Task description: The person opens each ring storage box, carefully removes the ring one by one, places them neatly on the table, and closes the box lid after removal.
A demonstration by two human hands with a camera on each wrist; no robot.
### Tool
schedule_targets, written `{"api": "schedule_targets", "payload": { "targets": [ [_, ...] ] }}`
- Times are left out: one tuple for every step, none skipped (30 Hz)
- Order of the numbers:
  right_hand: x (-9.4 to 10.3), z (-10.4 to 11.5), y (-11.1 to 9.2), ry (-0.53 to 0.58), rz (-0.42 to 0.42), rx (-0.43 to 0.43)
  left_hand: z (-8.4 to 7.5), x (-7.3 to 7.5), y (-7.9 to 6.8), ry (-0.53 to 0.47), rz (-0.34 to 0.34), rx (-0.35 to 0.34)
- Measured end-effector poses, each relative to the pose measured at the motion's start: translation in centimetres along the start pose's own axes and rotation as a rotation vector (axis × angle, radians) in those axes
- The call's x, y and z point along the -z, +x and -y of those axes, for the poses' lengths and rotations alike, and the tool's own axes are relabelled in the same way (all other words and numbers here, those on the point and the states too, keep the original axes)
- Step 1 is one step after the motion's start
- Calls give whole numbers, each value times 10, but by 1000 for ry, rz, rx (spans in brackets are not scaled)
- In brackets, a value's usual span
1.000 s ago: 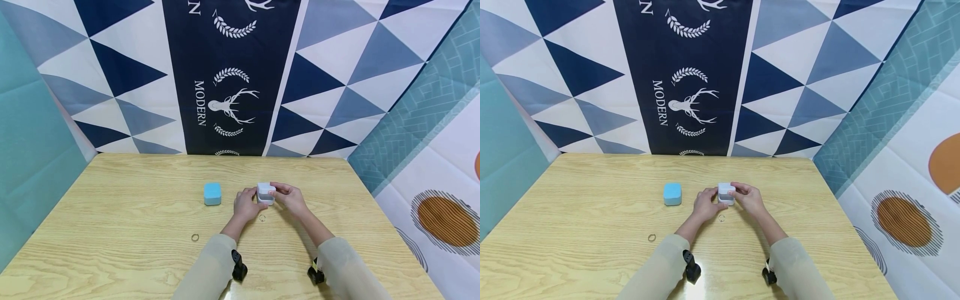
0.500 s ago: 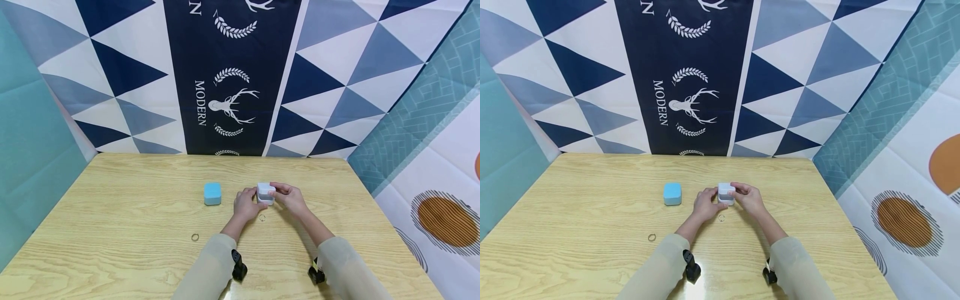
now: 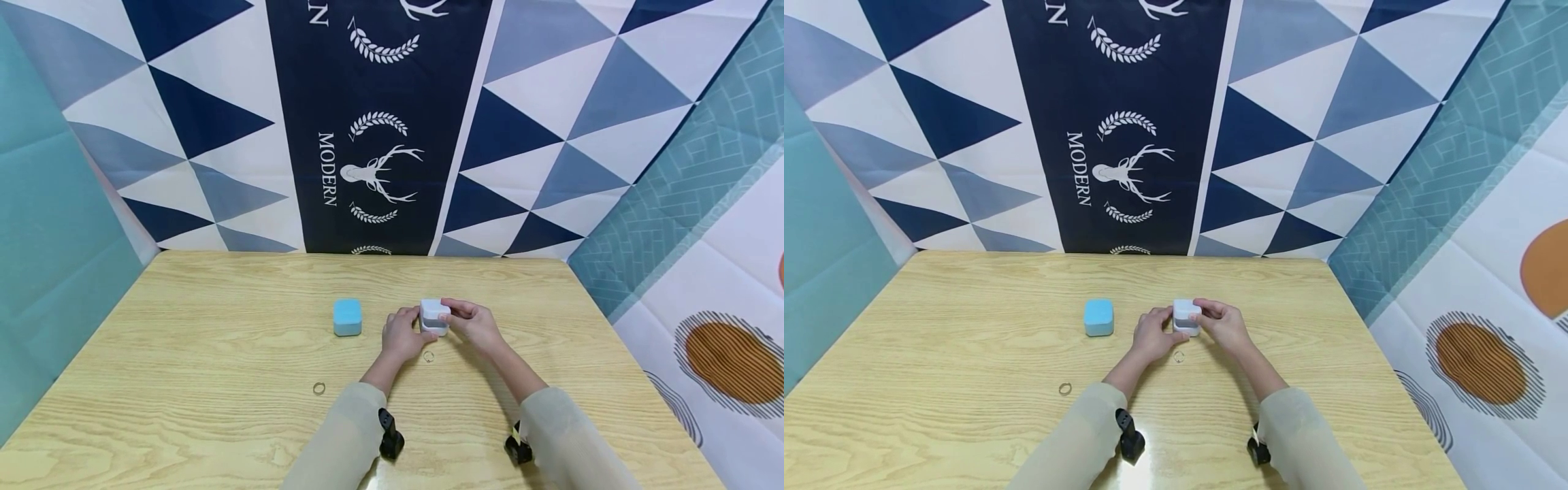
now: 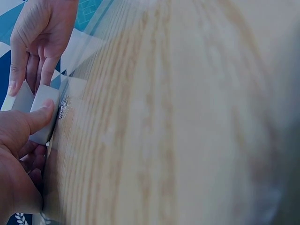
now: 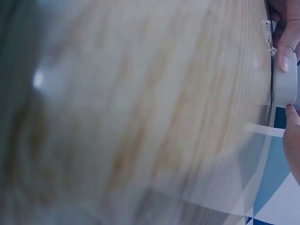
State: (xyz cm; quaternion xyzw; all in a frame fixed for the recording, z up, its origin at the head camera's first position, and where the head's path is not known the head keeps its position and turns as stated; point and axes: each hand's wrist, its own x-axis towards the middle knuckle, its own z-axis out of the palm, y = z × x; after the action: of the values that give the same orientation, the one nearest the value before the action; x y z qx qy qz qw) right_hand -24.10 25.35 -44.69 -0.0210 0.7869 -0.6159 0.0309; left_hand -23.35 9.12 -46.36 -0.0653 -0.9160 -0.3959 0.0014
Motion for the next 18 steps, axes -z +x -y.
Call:
{"api": "schedule_targets", "payload": {
  "targets": [
    [0, 0, 0, -2, 1, 1, 0, 0, 0, 0, 1, 0],
    [0, 0, 0, -5, 1, 3, 0, 0, 0, 0, 2, 0],
    [0, -1, 0, -6, 3, 5, 0, 0, 0, -1, 2, 0],
    [0, -1, 0, -7, 3, 6, 0, 0, 0, -1, 3, 2],
    [0, -1, 0, -7, 3, 8, 0, 0, 0, -1, 4, 3],
    [0, -1, 0, -6, 4, 8, 0, 0, 0, -1, 5, 5],
    [0, -1, 0, -7, 5, 7, -1, 0, 0, -1, 7, 7],
    [0, -1, 0, -9, 4, 7, -1, 0, 0, -1, 8, 9],
    [0, -1, 0, -10, 3, 6, -1, 0, 0, 0, 8, 11],
    [0, -1, 0, -12, 1, 4, 0, 0, 0, 1, 7, 10],
    [0, -1, 0, -14, 1, 4, 0, 0, 0, 2, 6, 8],
    [0, -1, 0, -16, 2, 5, 0, 0, 0, 4, 6, 8],
    [0, -1, 0, -18, 1, 6, 0, 0, 0, 4, 3, 5],
    [0, -1, 0, -18, 3, 8, 1, 0, 0, 1, 1, 1],
    [0, -1, 0, -17, 3, 7, 1, 0, 0, 2, 0, -1],
    [0, -1, 0, -18, 4, 8, 1, 0, 0, 3, -1, -4],
    [0, -1, 0, -17, 4, 7, 1, 0, 0, 3, 0, -3],
    [0, -1, 0, -17, 5, 5, 1, 0, 0, 4, 2, -1]
  ]
}}
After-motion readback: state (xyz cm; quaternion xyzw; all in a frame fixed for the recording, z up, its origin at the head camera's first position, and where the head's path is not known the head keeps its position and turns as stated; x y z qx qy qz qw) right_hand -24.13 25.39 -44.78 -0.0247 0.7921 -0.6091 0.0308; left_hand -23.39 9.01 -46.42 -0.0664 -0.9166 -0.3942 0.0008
